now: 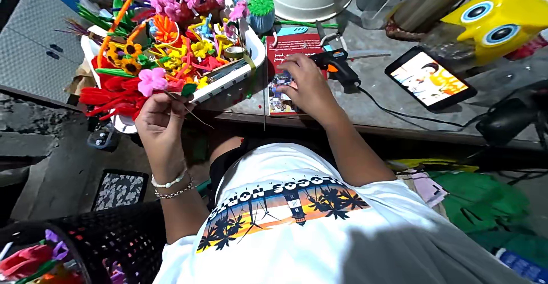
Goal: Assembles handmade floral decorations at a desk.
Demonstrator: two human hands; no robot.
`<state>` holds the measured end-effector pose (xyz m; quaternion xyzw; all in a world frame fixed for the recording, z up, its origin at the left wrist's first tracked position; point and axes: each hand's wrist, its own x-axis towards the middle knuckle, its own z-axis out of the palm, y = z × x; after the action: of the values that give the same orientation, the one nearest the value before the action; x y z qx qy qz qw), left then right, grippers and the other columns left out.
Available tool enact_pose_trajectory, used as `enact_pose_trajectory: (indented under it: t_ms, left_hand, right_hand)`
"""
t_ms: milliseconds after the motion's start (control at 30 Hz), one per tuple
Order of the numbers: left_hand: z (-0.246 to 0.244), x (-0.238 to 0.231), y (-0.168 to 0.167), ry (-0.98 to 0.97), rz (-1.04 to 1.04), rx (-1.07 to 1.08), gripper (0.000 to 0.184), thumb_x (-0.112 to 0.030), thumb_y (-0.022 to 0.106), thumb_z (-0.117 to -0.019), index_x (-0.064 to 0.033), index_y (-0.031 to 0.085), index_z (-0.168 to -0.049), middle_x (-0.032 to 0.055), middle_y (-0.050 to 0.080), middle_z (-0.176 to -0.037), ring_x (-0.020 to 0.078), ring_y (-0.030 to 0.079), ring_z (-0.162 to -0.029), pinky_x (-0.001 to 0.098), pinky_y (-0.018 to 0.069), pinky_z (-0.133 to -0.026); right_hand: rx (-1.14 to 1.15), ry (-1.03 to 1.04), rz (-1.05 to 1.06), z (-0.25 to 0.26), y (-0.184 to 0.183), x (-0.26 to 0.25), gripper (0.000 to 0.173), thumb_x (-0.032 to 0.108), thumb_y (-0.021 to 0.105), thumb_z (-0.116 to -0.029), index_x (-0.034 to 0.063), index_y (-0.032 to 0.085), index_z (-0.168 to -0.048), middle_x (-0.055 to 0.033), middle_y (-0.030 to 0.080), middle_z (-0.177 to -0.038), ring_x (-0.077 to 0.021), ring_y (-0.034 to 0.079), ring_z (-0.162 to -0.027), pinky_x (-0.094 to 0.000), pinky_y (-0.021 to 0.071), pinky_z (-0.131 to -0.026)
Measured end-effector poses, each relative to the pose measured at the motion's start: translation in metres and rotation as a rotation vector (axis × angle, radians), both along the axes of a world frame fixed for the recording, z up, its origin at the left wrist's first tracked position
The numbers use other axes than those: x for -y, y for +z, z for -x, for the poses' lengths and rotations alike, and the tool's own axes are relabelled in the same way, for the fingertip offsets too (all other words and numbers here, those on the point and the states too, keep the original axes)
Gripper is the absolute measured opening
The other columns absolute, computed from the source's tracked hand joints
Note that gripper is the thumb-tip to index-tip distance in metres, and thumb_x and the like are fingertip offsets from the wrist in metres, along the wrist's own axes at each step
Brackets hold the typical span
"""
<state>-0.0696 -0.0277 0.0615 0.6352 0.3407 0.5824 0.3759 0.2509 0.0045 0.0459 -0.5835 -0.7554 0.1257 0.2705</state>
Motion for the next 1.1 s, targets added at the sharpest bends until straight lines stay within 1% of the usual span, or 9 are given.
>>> enact_pose_trajectory:
  t_ms: [67,133,267,400,500,700,800,967,1100]
  left_hand:
    - [0.000,-0.002,-0.002,0.027,-0.001,-0.037,0.013,-0.011,0.061,-0.1019,-0.0172,0.065,-0.113,-0.0099,0.070,-0.108,0.0064,0.068,-0.101,0.0268,0.0563,-0.093]
    - [0.000,-0.004,-0.005,0.026,0.016,-0.046,0.015,-0.010,0.060,-0.1016,-0.0164,0.065,-0.114,-0.0094,0.069,-0.108,0.0065,0.067,-0.102,0.0270,0.0560,-0.094]
    - [-0.001,-0.007,-0.010,0.025,0.076,-0.055,0.016,-0.010,0.058,-0.1031,-0.0133,0.064,-0.117,-0.0067,0.069,-0.112,0.0075,0.066,-0.106,0.0279,0.0549,-0.097]
    - [0.003,-0.010,-0.016,0.035,0.140,-0.130,0.015,-0.012,0.059,-0.1030,-0.0098,0.064,-0.117,-0.0039,0.070,-0.112,0.0057,0.067,-0.103,0.0251,0.0554,-0.092]
    - [0.005,-0.008,-0.012,0.021,0.157,-0.208,0.015,-0.010,0.061,-0.1022,-0.0067,0.064,-0.117,-0.0016,0.070,-0.115,0.0058,0.067,-0.103,0.0252,0.0560,-0.092]
    - [0.006,-0.003,-0.009,0.037,0.092,-0.354,0.013,-0.010,0.062,-0.1009,-0.0036,0.066,-0.111,0.0033,0.070,-0.116,0.0081,0.067,-0.109,0.0265,0.0570,-0.094]
    - [0.010,-0.006,-0.010,0.094,-0.023,-0.589,0.015,-0.016,0.063,-0.1005,-0.0040,0.071,-0.106,0.0087,0.071,-0.115,0.0155,0.065,-0.117,0.0362,0.0513,-0.103]
    - [0.012,-0.009,-0.011,0.088,-0.004,-0.809,0.020,-0.023,0.063,-0.1019,-0.0064,0.073,-0.106,0.0097,0.073,-0.108,0.0224,0.069,-0.102,0.0497,0.0541,-0.092]
    - [0.010,-0.010,-0.010,0.085,-0.005,-0.829,0.018,-0.024,0.064,-0.1009,-0.0090,0.073,-0.105,0.0076,0.073,-0.106,0.0219,0.069,-0.100,0.0511,0.0529,-0.090]
  right_hand:
    - [-0.026,0.064,-0.076,0.011,0.004,-0.009,0.035,0.020,0.074,-0.0940,0.0021,0.069,-0.124,-0.0207,0.061,-0.134,-0.0403,0.056,-0.127,-0.0584,0.0451,-0.104]
    - [-0.043,0.154,-0.145,0.024,0.004,-0.024,0.033,0.011,0.072,-0.0940,0.0035,0.068,-0.125,-0.0179,0.063,-0.134,-0.0382,0.056,-0.129,-0.0543,0.0460,-0.107]
    - [0.067,0.289,-0.207,0.039,-0.010,-0.052,0.047,-0.010,0.069,-0.0858,0.0120,0.069,-0.127,-0.0136,0.066,-0.130,-0.0365,0.055,-0.131,-0.0554,0.0427,-0.110]
    - [-0.020,0.296,-0.260,0.039,-0.021,-0.062,0.038,-0.017,0.059,-0.0869,0.0055,0.073,-0.114,-0.0150,0.071,-0.117,-0.0363,0.061,-0.122,-0.0510,0.0481,-0.104]
    - [-0.170,0.305,-0.308,0.033,-0.027,-0.056,0.031,-0.019,0.061,-0.0843,0.0006,0.075,-0.105,-0.0165,0.073,-0.107,-0.0354,0.066,-0.111,-0.0462,0.0509,-0.102]
    - [-0.221,0.350,-0.285,0.010,-0.030,-0.037,0.034,-0.019,0.060,-0.0841,0.0015,0.076,-0.107,-0.0161,0.074,-0.109,-0.0332,0.066,-0.115,-0.0441,0.0502,-0.105]
    - [-0.222,0.359,-0.269,0.000,-0.030,-0.033,0.033,-0.017,0.060,-0.0843,0.0020,0.077,-0.106,-0.0156,0.074,-0.109,-0.0332,0.066,-0.115,-0.0452,0.0492,-0.106]
    - [-0.214,0.500,-0.073,-0.021,-0.007,-0.035,0.040,-0.001,0.056,-0.0869,0.0005,0.069,-0.125,-0.0177,0.066,-0.126,-0.0294,0.061,-0.122,-0.0435,0.0490,-0.106]
    - [-0.280,0.215,-0.069,-0.012,0.017,-0.055,0.027,0.010,0.057,-0.0999,-0.0011,0.068,-0.122,-0.0162,0.070,-0.119,-0.0237,0.068,-0.109,-0.0403,0.0552,-0.096]
